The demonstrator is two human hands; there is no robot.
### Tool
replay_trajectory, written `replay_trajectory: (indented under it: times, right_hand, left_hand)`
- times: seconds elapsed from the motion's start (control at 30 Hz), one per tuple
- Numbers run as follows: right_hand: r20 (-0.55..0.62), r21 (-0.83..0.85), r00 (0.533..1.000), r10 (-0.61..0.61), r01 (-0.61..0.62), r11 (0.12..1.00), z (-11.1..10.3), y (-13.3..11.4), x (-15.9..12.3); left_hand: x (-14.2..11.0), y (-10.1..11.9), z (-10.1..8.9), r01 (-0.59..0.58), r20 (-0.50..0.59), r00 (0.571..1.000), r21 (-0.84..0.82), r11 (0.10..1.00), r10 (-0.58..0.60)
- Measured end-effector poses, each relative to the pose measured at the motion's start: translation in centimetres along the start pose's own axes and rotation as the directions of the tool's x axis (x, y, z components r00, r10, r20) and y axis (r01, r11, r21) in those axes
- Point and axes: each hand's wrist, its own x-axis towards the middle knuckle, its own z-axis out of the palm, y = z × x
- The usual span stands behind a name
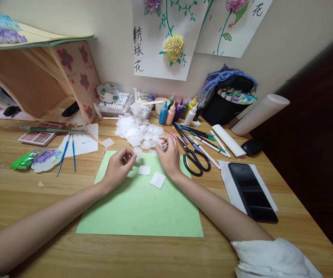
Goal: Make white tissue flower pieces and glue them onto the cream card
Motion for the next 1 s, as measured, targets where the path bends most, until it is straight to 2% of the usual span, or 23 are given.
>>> replay_trajectory:
  times: [0.03,0.1,0.2,0.27,0.33,0.47,0.57,0.7,1.0]
  right_hand:
    - [0.012,0.003,0.999,-0.045,0.045,0.999,-0.1,-0.3,-0.1]
    - [0.116,0.033,0.978,-0.171,0.168,0.985,-0.3,-1.2,-0.6]
    - [0.278,0.09,0.902,-0.33,0.318,0.944,-0.2,-2.1,-1.4]
    - [0.309,0.101,0.875,-0.372,0.359,0.928,-0.1,-2.3,-1.7]
    - [0.318,0.107,0.868,-0.381,0.367,0.924,0.1,-2.2,-1.8]
    - [0.321,0.145,0.874,-0.365,0.336,0.931,0.1,-1.9,-1.6]
    - [0.36,0.215,0.877,-0.318,0.254,0.943,0.1,-1.8,-1.5]
    - [0.425,0.298,0.865,-0.266,0.144,0.944,0.1,-1.7,-1.3]
    - [0.505,0.354,0.835,-0.22,0.032,0.935,0.1,-1.6,-1.0]
  left_hand:
    - [0.0,0.0,0.0,0.003,0.01,1.0,-0.002,1.0,-0.003]
    - [0.0,0.0,0.1,0.002,0.024,1.0,-0.009,1.0,-0.002]
    - [0.0,0.0,0.1,-0.01,0.025,1.0,-0.011,1.0,0.01]
    - [0.0,0.0,0.1,-0.01,0.024,1.0,-0.005,1.0,0.01]
    - [0.0,0.0,0.0,-0.009,0.032,0.999,0.001,1.0,0.009]
    - [-0.1,0.1,-0.1,-0.018,0.029,0.999,-0.001,1.0,0.018]
    - [-0.1,0.1,0.0,-0.012,0.012,1.0,-0.013,1.0,0.013]
    - [-0.1,0.1,0.0,-0.02,-0.012,1.0,-0.004,1.0,0.02]
    - [-0.3,-0.1,0.2,-0.018,-0.036,0.999,0.081,0.997,0.021]
